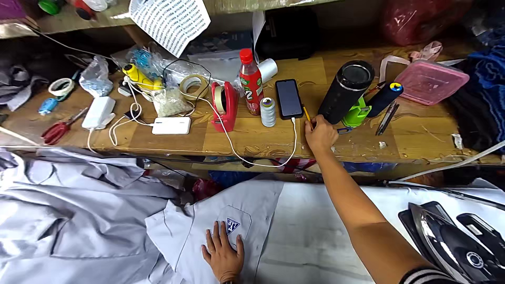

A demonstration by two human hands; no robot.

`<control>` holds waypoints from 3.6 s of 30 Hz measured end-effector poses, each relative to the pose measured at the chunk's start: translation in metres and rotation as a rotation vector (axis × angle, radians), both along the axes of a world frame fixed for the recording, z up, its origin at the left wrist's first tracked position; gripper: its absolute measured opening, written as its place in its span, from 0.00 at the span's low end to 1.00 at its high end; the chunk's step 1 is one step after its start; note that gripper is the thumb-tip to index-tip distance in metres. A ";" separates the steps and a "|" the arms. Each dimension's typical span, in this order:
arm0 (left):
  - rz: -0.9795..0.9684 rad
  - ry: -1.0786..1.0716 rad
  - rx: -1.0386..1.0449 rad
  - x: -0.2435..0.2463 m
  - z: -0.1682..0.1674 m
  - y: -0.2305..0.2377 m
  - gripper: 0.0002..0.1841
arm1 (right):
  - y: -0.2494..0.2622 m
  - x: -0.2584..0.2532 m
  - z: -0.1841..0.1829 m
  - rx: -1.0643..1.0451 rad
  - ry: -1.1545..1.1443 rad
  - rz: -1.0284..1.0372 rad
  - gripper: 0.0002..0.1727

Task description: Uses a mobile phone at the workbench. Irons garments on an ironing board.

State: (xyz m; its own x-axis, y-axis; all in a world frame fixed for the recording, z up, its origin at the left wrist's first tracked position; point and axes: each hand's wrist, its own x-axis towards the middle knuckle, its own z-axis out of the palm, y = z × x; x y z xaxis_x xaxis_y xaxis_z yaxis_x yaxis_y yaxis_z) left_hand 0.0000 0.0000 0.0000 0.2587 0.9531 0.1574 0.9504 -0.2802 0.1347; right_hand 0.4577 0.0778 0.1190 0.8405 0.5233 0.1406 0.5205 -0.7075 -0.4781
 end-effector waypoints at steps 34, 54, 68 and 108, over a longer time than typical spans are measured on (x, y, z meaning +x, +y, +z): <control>0.014 0.000 -0.020 -0.001 -0.001 -0.007 0.43 | 0.063 -0.020 0.013 -0.009 0.086 -0.088 0.61; 0.007 -0.007 -0.036 -0.002 0.001 -0.005 0.43 | -0.007 -0.066 -0.007 0.040 0.019 -0.027 0.62; 0.006 -0.010 -0.031 -0.001 0.001 -0.006 0.43 | -0.023 -0.040 -0.027 0.193 -0.060 0.197 0.54; 0.010 -0.007 -0.022 -0.002 -0.002 -0.005 0.43 | -0.025 -0.037 -0.062 0.447 -0.361 0.247 0.22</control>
State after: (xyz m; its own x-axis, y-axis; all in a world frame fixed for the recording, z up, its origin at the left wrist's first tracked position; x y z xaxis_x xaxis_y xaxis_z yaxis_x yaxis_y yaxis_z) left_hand -0.0023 -0.0052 -0.0017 0.2479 0.9589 0.1382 0.9522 -0.2675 0.1478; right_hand 0.4205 0.0526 0.0567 0.5608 0.5211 0.6434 0.8271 -0.3181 -0.4633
